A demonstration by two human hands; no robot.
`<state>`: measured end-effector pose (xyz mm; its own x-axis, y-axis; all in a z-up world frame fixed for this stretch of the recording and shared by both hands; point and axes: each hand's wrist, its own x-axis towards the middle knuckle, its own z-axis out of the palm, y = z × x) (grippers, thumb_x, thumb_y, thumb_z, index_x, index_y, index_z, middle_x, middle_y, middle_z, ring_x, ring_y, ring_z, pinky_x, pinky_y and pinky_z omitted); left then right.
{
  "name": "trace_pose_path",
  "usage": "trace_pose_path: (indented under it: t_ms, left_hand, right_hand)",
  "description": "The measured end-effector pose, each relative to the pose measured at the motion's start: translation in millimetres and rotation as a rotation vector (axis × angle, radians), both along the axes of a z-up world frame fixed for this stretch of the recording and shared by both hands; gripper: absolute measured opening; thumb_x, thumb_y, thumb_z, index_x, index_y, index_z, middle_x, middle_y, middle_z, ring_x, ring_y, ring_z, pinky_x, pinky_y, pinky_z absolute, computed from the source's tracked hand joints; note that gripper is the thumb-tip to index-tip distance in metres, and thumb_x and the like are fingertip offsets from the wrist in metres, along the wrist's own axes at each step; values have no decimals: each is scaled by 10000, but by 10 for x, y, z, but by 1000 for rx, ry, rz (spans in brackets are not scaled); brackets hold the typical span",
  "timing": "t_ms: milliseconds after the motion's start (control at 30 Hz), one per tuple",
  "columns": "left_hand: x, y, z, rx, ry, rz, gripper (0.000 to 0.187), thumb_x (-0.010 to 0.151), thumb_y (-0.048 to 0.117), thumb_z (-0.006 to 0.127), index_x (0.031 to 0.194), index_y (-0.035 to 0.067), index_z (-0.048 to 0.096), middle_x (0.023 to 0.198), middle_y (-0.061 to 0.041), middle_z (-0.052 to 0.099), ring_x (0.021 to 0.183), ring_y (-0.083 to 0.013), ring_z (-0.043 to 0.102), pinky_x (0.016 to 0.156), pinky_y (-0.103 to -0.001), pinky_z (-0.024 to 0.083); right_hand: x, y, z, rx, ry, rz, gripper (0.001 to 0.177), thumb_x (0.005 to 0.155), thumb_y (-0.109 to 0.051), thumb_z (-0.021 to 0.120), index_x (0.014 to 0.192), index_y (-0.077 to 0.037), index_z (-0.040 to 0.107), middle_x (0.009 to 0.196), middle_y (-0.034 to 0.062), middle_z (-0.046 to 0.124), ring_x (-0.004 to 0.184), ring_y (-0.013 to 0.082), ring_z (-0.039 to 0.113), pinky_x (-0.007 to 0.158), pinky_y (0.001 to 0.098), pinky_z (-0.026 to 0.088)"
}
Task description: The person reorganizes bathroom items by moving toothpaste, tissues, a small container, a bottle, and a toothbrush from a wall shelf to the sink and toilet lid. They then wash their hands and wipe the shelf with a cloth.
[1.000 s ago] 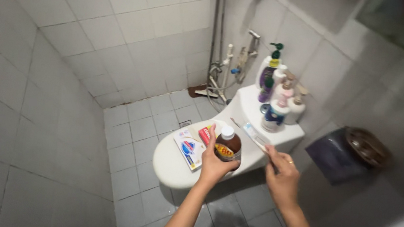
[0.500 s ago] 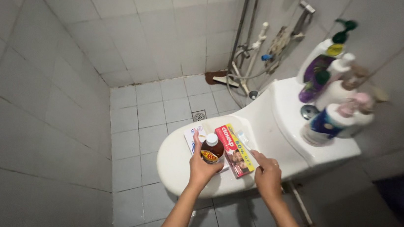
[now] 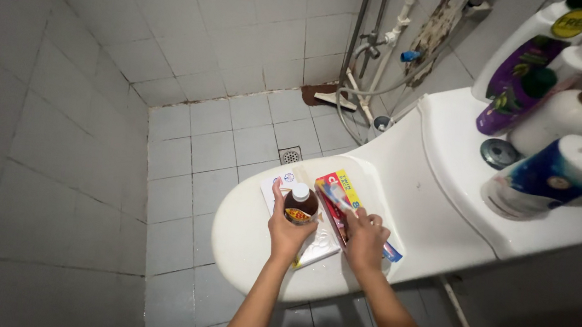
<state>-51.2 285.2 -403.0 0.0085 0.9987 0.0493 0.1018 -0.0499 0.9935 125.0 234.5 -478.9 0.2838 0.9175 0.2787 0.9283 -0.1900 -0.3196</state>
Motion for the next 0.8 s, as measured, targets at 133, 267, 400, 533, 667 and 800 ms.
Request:
trace_pose_path:
  t_ms: [133, 267, 400, 533, 667, 800]
  left_hand:
    - [31, 43, -171, -64, -14, 12, 1234, 588, -31, 848, 1609, 195, 192, 1178, -118, 731, 1086, -234, 722, 988, -352, 556]
    - [45, 8, -302, -101, -14, 4, 1236, 594, -53, 856, 1608, 199, 194, 1205, -112, 719, 1102, -226, 717, 987, -350, 569]
    - [36, -9, -373, -49, -4, -8, 1256, 597, -68, 890, 1606, 185, 186, 1245, -132, 708, 1134, -245, 704, 1003, -365, 557]
    - [-39, -30, -318, -167, -20, -46, 1384, 542, -17, 922, 1620, 203, 82, 1288, -132, 688, 1161, -231, 692, 1000, -351, 554]
    - [-126, -74, -134, -176, 34, -42, 1424, 531, 8, 959, 1612, 195, 51, 1356, -165, 627, 1196, -237, 663, 1020, -347, 532]
    - [-161, -117, 199, -138, 90, -28, 1416, 526, 19, 983, 1594, 163, 65, 1344, -195, 603, 1191, -252, 648, 1023, -356, 519]
  right_hand:
    - [-16, -4, -355, 13, -121, -1, 392, 845, -98, 666, 1232, -155, 697, 1373, 129, 628, 1186, 330, 562, 949, 490, 393]
    - [1, -33, -470, -10, -122, -2, 370, 879, -112, 666, 1246, -157, 681, 1400, 139, 610, 1222, 348, 547, 944, 509, 389]
    - [-27, -39, -367, -49, -66, -11, 437, 871, -91, 679, 1300, -174, 660, 1429, 141, 588, 1237, 347, 540, 960, 508, 394]
    - [-119, -103, -154, -37, 12, -1, 542, 789, -95, 727, 1322, -152, 642, 1440, 162, 558, 1255, 367, 517, 953, 526, 387]
    - [-185, -157, 70, -45, 55, 3, 543, 796, -88, 728, 1328, -156, 638, 1447, 158, 552, 1268, 374, 513, 968, 534, 389]
    - [-211, -180, 331, -67, 51, -39, 516, 825, -75, 710, 1325, -181, 643, 1459, 128, 558, 1259, 355, 528, 974, 530, 397]
